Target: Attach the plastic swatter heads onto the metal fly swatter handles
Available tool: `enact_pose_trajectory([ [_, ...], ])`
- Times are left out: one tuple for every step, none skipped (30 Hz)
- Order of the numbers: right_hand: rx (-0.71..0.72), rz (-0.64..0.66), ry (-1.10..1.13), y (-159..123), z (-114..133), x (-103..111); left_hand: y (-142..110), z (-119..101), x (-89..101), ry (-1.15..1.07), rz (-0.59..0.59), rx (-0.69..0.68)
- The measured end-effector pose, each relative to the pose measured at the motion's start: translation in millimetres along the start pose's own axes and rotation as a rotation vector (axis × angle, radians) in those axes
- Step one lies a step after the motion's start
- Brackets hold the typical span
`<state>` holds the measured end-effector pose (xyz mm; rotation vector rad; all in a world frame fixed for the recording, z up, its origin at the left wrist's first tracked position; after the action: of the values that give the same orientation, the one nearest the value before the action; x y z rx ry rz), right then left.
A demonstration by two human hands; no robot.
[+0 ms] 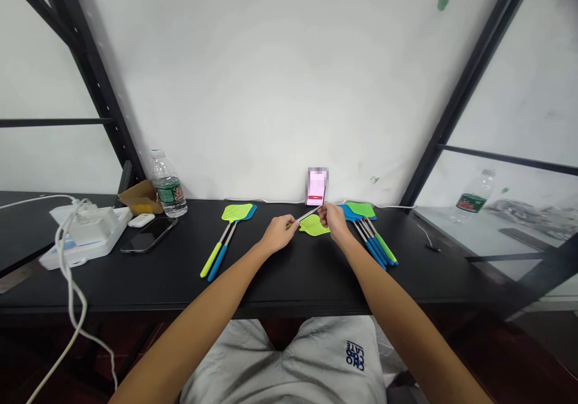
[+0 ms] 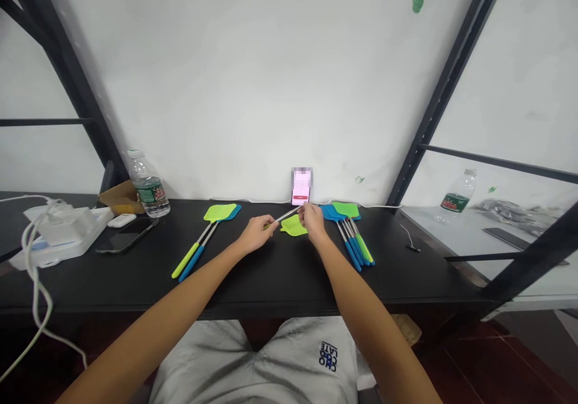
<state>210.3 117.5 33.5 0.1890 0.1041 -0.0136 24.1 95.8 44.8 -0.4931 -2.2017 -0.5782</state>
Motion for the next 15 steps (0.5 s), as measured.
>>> enact_pose_trajectory([
  [0.000, -0.020, 0.005, 0.0, 0.8, 3.6, -0.1, -0.4, -0.2, 0.001, 0.002, -0.001],
  [-0.001, -0.037, 0.007, -0.1, 1.5, 6.7, -0.2, -0.8, -0.5, 0.002, 0.005, 0.000],
  [-0.003, -0.044, 0.005, 0.0, 1.6, 8.3, -0.3, -1.2, -0.8, 0.004, 0.010, 0.001],
  [-0.012, -0.038, -0.002, 0.4, 1.0, 8.2, -0.5, -1.8, -0.9, 0.006, 0.013, 0.002],
  [-0.028, -0.018, -0.012, 1.1, -0.9, 6.0, -0.6, -2.4, -0.7, 0.009, 0.015, 0.001],
  [-0.048, 0.012, -0.021, 1.9, -3.7, 2.3, -0.8, -2.9, -0.4, 0.014, 0.016, 0.001],
  [-0.068, 0.049, -0.029, 2.7, -6.9, -2.4, -0.9, -3.4, 0.1, 0.019, 0.016, 0.002],
  [-0.085, 0.086, -0.033, 3.3, -10.1, -7.1, -1.0, -3.5, 0.5, 0.025, 0.016, 0.005],
  [-0.096, 0.114, -0.037, 3.7, -12.7, -10.9, -1.1, -3.1, 0.9, 0.031, 0.017, 0.011],
  [-0.101, 0.132, -0.042, 4.2, -14.5, -13.2, -1.1, -2.5, 1.1, 0.038, 0.018, 0.019],
  [-0.100, 0.136, -0.055, 4.5, -15.3, -13.5, -1.1, -1.8, 1.2, 0.045, 0.019, 0.027],
  [-0.093, 0.122, -0.082, 4.9, -14.8, -11.4, -1.0, -1.2, 1.1, 0.055, 0.021, 0.032],
  [-0.081, 0.090, -0.129, 5.1, -13.0, -6.8, -0.9, -0.5, 0.6, 0.071, 0.024, 0.038],
  [-0.061, 0.039, -0.200, 4.8, -9.3, 0.1, -0.7, 0.3, -0.2, 0.095, 0.029, 0.046],
  [-0.032, -0.020, -0.298, 4.0, -3.4, 7.8, -0.4, 1.5, -1.2, 0.128, 0.035, 0.059],
])
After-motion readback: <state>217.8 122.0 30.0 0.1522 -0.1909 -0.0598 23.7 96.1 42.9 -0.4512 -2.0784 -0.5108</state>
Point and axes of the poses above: each hand's wrist, its own y-axis towards the middle knuckle, its own x-axis out of the back of the hand, z = x × y, the point moved 10 cm from there along y, towards the middle knuckle, and after that the axes turned 15 degrees about z, right-handed, at the moved point
